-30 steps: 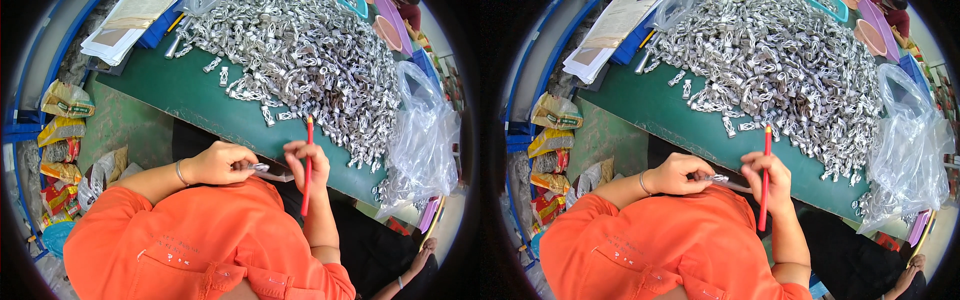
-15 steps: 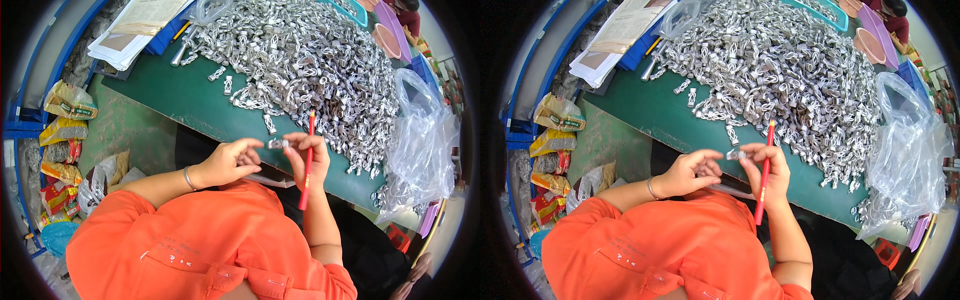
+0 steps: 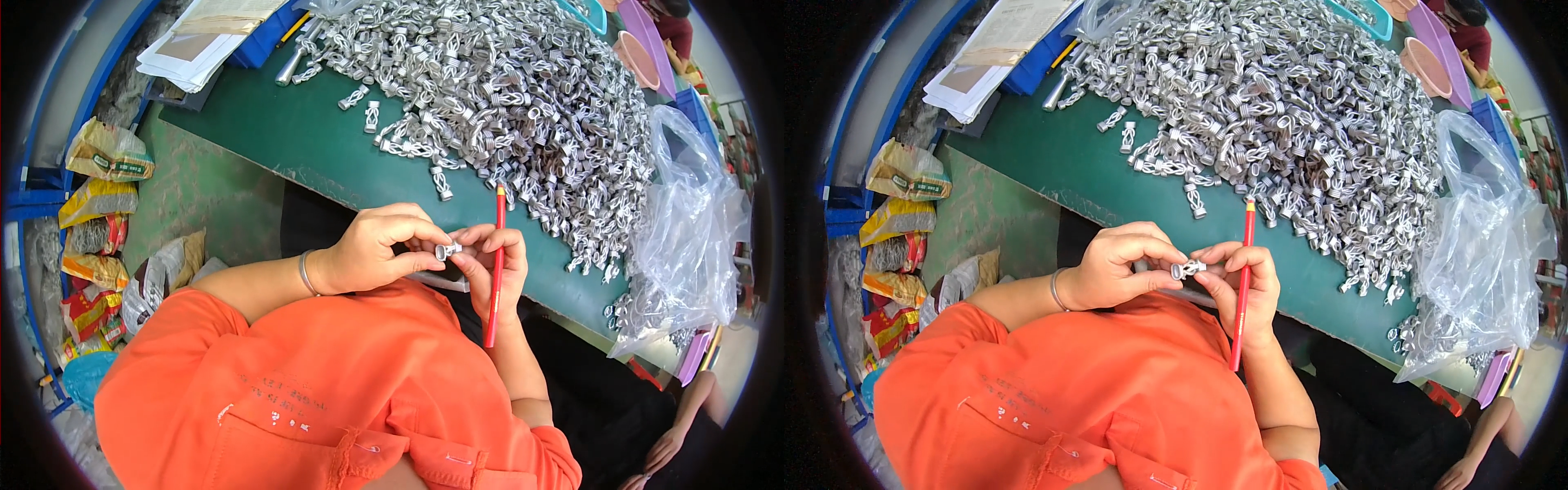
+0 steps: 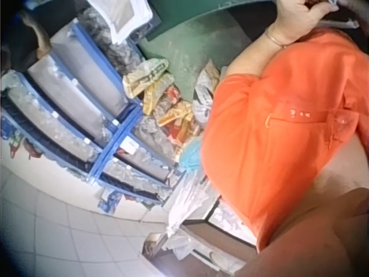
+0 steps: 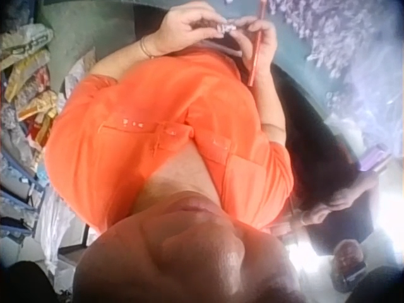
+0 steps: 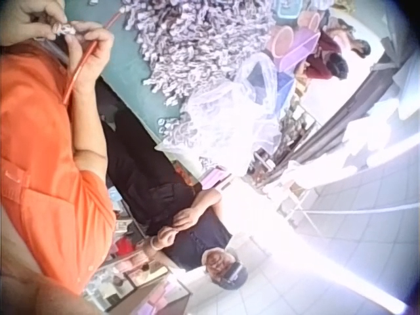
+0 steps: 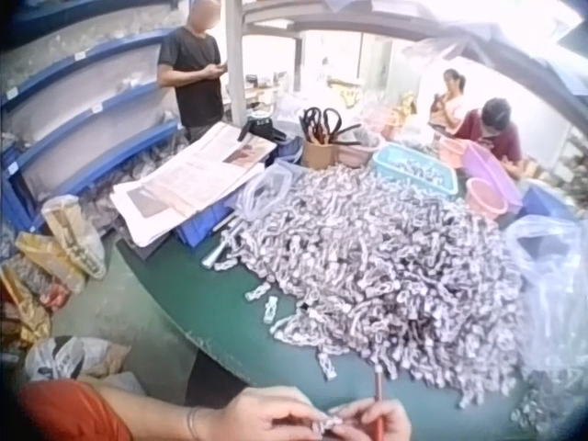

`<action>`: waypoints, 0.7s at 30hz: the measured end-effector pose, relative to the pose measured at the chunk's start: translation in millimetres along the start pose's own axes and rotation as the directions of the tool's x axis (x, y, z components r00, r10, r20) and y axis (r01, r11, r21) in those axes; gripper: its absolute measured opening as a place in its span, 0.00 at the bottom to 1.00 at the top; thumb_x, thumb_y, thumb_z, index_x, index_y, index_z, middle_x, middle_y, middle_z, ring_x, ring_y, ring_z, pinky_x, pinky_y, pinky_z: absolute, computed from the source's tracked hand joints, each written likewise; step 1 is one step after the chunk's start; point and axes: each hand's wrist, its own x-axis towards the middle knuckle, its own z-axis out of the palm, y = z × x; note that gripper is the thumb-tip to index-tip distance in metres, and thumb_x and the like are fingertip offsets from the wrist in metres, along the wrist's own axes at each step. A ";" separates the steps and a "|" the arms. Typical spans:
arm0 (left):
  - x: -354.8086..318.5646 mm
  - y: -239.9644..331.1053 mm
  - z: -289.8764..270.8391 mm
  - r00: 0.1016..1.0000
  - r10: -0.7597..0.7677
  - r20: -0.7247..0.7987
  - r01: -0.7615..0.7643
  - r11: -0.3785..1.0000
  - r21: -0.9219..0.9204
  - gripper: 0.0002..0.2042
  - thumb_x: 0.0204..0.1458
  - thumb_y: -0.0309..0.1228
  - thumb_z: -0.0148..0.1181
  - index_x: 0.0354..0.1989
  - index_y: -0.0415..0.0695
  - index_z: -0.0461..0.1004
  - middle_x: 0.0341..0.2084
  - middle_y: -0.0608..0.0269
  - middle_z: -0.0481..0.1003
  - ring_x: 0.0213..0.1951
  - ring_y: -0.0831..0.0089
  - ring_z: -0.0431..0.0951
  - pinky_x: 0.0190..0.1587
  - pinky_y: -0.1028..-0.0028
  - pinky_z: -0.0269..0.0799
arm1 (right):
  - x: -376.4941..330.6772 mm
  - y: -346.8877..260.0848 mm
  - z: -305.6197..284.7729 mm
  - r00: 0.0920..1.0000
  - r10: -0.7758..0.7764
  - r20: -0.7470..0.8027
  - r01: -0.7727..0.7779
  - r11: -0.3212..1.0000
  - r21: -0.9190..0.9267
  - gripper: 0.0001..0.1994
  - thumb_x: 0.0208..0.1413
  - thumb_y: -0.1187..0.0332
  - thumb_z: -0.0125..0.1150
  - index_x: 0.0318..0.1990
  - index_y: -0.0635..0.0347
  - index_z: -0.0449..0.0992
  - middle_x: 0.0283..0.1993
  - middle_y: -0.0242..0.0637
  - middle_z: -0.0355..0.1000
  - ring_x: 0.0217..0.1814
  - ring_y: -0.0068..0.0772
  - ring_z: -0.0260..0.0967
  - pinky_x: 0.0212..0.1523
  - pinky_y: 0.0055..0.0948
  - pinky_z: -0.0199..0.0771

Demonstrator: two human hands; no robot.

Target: The person assembles small white plastic components by picking up individual pieces from a large pile on a green table and joining them together by hand. Using a red pencil held in the right hand as a probe or tool, the person inserts one plastic piece into another, repeats this for several pairs, and drops the assembled units into a bin below the table edge.

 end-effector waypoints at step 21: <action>-31.3 -25.8 -8.5 0.870 -0.439 0.226 0.443 0.896 0.033 0.13 0.49 0.22 0.58 0.43 0.32 0.69 0.35 0.51 0.75 0.37 0.72 0.79 0.39 0.76 0.76 | 41.1 16.2 -4.7 0.948 -0.306 0.087 0.259 0.583 -0.770 0.10 0.46 0.83 0.59 0.30 0.61 0.65 0.30 0.41 0.73 0.28 0.30 0.71 0.27 0.25 0.71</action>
